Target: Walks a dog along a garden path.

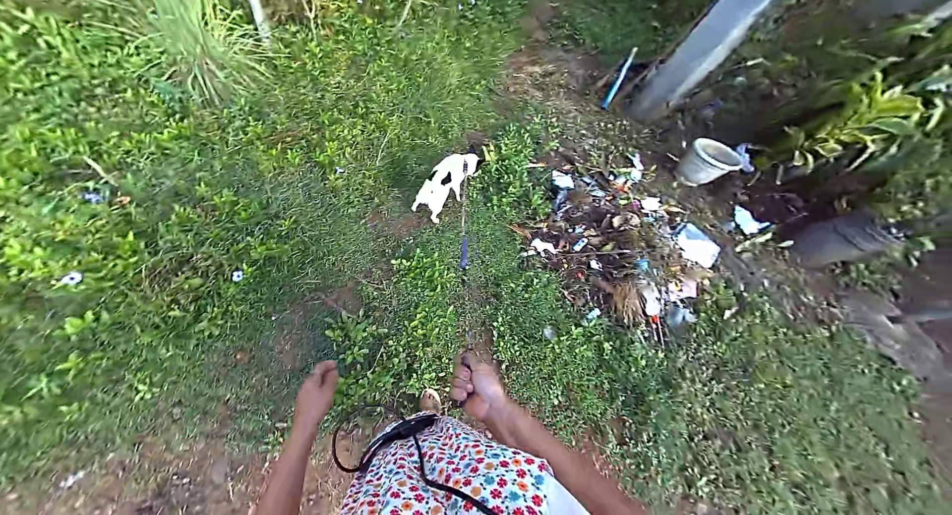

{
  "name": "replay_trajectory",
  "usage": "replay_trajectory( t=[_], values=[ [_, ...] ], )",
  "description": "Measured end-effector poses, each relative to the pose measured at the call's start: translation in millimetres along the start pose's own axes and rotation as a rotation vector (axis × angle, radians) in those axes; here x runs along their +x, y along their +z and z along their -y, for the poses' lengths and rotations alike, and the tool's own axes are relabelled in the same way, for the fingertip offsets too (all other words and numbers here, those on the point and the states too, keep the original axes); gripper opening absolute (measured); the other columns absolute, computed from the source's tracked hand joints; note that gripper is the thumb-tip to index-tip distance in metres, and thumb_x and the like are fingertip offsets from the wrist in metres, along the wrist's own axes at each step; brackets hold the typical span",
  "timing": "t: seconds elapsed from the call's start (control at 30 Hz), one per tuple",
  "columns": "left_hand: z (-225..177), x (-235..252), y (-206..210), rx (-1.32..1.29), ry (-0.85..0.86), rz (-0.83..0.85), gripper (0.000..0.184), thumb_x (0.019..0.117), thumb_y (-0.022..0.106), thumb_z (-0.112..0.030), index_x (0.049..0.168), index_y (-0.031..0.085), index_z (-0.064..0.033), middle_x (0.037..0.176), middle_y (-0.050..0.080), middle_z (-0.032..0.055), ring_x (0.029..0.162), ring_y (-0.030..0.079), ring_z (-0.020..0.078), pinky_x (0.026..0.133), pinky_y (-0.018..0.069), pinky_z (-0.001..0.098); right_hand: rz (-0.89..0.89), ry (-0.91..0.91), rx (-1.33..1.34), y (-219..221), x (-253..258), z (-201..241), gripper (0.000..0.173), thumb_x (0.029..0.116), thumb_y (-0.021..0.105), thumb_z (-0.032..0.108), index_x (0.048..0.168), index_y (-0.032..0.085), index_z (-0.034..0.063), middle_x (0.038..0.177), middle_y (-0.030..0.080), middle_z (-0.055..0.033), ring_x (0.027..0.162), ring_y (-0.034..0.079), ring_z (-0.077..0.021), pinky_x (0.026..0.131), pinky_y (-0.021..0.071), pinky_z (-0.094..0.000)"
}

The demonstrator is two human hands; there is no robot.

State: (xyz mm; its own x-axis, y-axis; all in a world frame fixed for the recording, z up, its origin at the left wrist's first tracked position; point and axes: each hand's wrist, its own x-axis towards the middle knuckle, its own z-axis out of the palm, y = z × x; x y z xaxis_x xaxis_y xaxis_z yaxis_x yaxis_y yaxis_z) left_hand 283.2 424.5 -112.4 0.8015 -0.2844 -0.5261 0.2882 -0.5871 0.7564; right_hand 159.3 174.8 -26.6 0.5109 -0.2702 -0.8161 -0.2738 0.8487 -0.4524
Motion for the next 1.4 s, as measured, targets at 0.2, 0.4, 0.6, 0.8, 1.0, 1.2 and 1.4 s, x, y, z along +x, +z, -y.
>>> replay_trajectory(
  t=[0.2, 0.4, 0.6, 0.8, 1.0, 1.2, 1.4],
  values=[
    [-140.8, 34.2, 97.8, 0.054, 0.155, 0.432, 0.045, 0.1123, 0.037, -0.022, 0.148, 0.044, 0.0044, 0.141, 0.057, 0.0243, 0.127, 0.059, 0.0331, 0.107, 0.046, 0.0466, 0.081, 0.113, -0.192, -14.8, 8.3, 21.7, 0.037, 0.1144, 0.022, 0.028, 0.089, 0.043, 0.0127, 0.05, 0.031, 0.0071, 0.036, 0.03, -0.003, 0.036, 0.0299, -0.0177],
    [-194.4, 32.9, 195.4, -0.2, -0.224, 0.835, 0.033, 0.1125, 0.036, -0.027, 0.115, 0.058, -0.0026, 0.089, 0.066, 0.0053, 0.078, 0.065, 0.0137, 0.073, 0.0548, 0.0305, 0.161, 0.054, -0.236, -46.1, 9.6, 55.9, 0.036, 0.1135, 0.027, 0.023, 0.083, 0.044, 0.0139, 0.05, 0.035, 0.0081, 0.036, 0.033, -0.0012, 0.037, 0.0315, -0.0159],
    [-209.9, 12.3, 233.3, -0.792, -0.531, 0.787, 0.037, 0.1112, 0.031, -0.024, 0.098, 0.061, -0.0064, 0.072, 0.067, 0.0047, 0.063, 0.068, 0.0167, 0.064, 0.0604, 0.0324, 0.125, -0.029, -0.06, -81.5, 5.3, 56.9, 0.036, 0.113, 0.03, 0.023, 0.083, 0.046, 0.0148, 0.05, 0.037, 0.0083, 0.038, 0.035, -0.0016, 0.038, 0.033, -0.0167],
    [-192.9, 9.4, 229.8, -0.677, -0.621, 0.795, 0.035, 0.1102, 0.03, -0.026, 0.095, 0.057, -0.0088, 0.057, 0.056, -0.0004, 0.048, 0.059, 0.0122, 0.052, 0.0566, 0.0294, 0.134, -0.078, 0.077, -89.3, -2.9, 26.3, 0.03, 0.1121, 0.031, 0.021, 0.094, 0.053, 0.0102, 0.056, 0.05, 0.0043, 0.04, 0.045, -0.0028, 0.04, 0.0413, -0.0168],
    [-170.0, 8.3, 213.5, -0.692, -0.669, 0.862, 0.034, 0.1095, 0.029, -0.026, 0.09, 0.054, -0.0121, 0.053, 0.049, -0.0049, 0.041, 0.051, 0.0058, 0.044, 0.05, 0.0209, 0.047, -0.116, 0.19, -77.9, -18.6, -7.3, 0.041, 0.1133, 0.027, 0.027, 0.093, 0.057, 0.007, 0.058, 0.055, 0.0014, 0.043, 0.051, -0.0061, 0.043, 0.0455, -0.0194],
    [-157.2, 4.8, 211.7, -0.596, -0.621, 0.844, 0.034, 0.1108, 0.026, -0.026, 0.097, 0.053, -0.0101, 0.059, 0.055, -0.0011, 0.045, 0.058, 0.0099, 0.045, 0.0539, 0.0248, -0.105, -0.181, 0.171, -74.1, -21.5, -38.3, 0.039, 0.113, 0.024, 0.021, 0.102, 0.058, 0.0042, 0.062, 0.056, 0.0019, 0.047, 0.051, -0.0063, 0.048, 0.0464, -0.021],
    [-164.7, 14.1, 244.9, -0.627, -0.531, 0.831, 0.033, 0.111, 0.026, -0.024, 0.085, 0.046, -0.0171, 0.047, 0.035, -0.0106, 0.034, 0.035, 0.0, 0.035, 0.0347, 0.0144, -0.173, -0.26, 0.146, -91.8, -36.9, -50.3, 0.029, 0.1097, 0.032, 0.013, 0.089, 0.053, 0.0092, 0.055, 0.043, 0.0077, 0.042, 0.037, 0.0002, 0.043, 0.0351, -0.0153]
  ],
)
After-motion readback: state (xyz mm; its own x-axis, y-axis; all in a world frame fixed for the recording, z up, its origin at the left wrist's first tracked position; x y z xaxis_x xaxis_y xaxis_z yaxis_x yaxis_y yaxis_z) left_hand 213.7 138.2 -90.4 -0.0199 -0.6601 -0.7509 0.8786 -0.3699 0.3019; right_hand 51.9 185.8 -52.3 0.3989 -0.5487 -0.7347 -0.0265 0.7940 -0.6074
